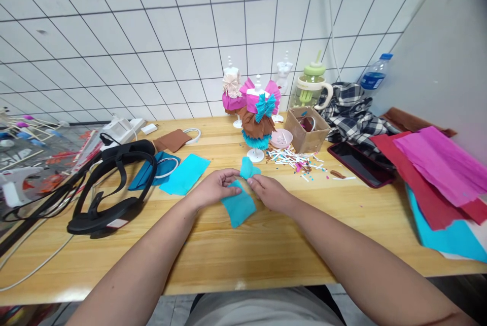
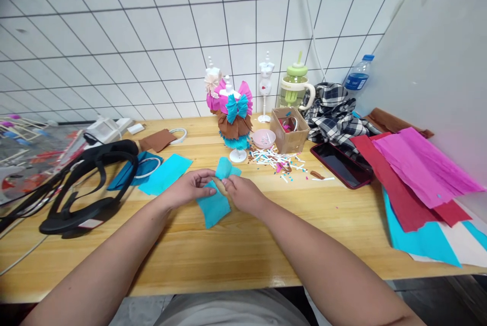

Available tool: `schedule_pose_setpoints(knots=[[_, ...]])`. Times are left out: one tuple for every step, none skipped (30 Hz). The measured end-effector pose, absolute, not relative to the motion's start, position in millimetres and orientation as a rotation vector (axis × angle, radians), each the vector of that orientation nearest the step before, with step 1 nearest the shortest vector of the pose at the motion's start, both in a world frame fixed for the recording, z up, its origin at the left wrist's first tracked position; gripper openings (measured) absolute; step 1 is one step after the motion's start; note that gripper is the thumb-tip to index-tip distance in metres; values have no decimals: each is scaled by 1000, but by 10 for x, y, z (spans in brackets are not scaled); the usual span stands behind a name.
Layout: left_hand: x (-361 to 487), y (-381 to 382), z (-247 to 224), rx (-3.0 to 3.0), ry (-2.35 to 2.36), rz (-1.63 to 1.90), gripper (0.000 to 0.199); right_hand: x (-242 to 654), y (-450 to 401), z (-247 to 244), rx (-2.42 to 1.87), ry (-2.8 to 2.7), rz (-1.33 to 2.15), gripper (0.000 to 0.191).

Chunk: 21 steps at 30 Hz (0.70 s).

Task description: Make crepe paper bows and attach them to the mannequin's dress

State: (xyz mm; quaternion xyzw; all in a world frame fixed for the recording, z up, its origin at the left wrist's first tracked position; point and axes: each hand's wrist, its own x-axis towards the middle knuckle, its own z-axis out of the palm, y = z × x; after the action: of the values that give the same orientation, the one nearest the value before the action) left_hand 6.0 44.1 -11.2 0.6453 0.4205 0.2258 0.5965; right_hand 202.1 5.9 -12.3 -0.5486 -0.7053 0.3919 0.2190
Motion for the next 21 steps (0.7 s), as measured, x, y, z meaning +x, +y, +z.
schedule_pose_setpoints(knots=[[38,451,-110,1513,1006,521,54,2031,61,-121,-1534,-1950,1093,33],[10,463,-104,1543,1048,512,56,2044,67,-120,-1538,-1956,1101,34],[-25,478,-93,1593,1102,497,56,2061,76,-121,-1531,-1970,1107,36],[-68,494,-79,1658,1170,481,54,2082,89,-123,-1517,-1992,1109,38],[-117,512,-63,1733,1250,471,51,2108,107,-123,-1507,-2023,1103,40],[-172,533,-46,1802,1335,467,46,2138,128,-123,-1507,-2058,1079,42],[-229,555,-30,1855,1422,478,42,2170,151,-122,-1522,-2092,1030,42],[-285,578,-16,1887,1500,508,39,2204,175,-121,-1553,-2118,954,39],[-336,602,-5,1900,1565,552,37,2239,197,-120,-1586,-2137,857,34],[-380,626,1,1901,1614,607,37,2272,216,-120,-1607,-2155,748,28],[-415,650,1,1890,1650,666,37,2301,231,-121,-1614,-2176,648,22],[-441,672,-4,1871,1672,726,38,2325,240,-125,-1611,-2207,572,19],[-459,693,-14,1847,1681,782,41,2342,243,-130,-1610,-2251,524,22],[-472,710,-24,1827,1687,823,43,2351,241,-136,-1617,-2302,497,26],[-485,724,-33,1823,1697,839,45,2351,234,-142,-1634,-2349,481,29],[-503,734,-35,1839,1725,826,46,2343,223,-148,-1651,-2384,469,31],[-529,740,-28,1875,1783,792,46,2329,212,-155,-1648,-2409,468,30],[-569,742,-10,1929,1871,739,45,2310,200,-162,-1610,-2426,491,29],[-623,741,18,1987,1987,693,43,2289,190,-168,-1539,-2438,549,27],[-694,738,54,2038,2115,657,42,2268,184,-175,-1448,-2438,637,26],[-778,735,93,2075,2237,630,41,2250,180,-182,-1361,-2423,734,26]])
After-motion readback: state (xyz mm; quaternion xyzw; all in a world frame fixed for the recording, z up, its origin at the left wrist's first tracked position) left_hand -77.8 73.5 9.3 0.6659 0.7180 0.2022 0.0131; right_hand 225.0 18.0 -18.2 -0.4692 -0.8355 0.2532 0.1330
